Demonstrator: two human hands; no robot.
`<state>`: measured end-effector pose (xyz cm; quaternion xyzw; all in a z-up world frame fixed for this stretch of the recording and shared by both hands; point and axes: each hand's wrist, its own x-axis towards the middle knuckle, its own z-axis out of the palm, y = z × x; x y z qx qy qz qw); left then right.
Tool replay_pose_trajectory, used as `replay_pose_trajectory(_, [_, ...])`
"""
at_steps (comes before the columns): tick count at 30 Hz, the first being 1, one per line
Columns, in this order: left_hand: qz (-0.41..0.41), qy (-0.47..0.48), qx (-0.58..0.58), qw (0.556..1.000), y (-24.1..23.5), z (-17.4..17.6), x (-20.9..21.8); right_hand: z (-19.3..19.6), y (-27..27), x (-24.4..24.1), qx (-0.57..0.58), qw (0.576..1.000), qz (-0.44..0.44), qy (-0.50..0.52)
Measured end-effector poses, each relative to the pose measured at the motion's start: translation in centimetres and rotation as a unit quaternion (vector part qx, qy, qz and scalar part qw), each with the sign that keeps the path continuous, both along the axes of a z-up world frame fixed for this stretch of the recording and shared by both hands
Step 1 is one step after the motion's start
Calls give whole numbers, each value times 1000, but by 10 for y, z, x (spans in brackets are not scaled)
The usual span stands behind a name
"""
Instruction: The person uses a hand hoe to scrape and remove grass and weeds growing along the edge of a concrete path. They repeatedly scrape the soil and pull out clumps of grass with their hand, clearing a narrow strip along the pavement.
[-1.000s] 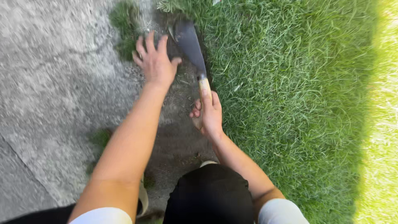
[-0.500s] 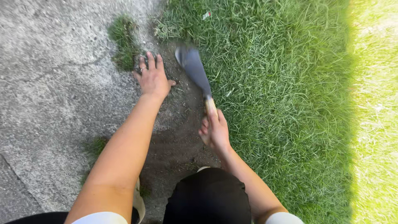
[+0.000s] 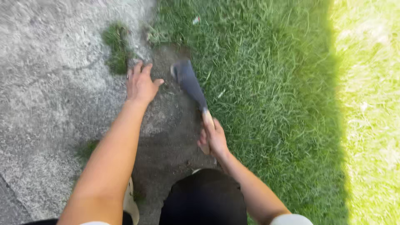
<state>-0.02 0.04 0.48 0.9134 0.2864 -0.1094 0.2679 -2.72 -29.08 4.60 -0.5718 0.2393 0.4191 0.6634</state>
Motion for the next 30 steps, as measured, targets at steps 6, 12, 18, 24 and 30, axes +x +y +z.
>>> replay_pose_trajectory(6, [-3, -175, 41, 984, -29, 2, -28, -61, 83, 67, 97, 990, -102, -5])
replay_pose_trajectory(12, [-4, -185, 6, 983, -21, 19, -42, -43, 61, 42, 83, 993, -64, -57])
replay_pose_trajectory(18, [27, -148, 15, 989, -5, 13, -60, -27, 96, 69, 49, 998, -39, -8])
replay_pose_trajectory(24, [18, -133, -14, 991, -23, 21, -54, -68, 119, 81, -109, 929, 137, -327])
replay_pose_trajectory(30, [-109, 61, -2, 992, 17, 87, -9, 42, 8, 121, -323, 724, 451, -409])
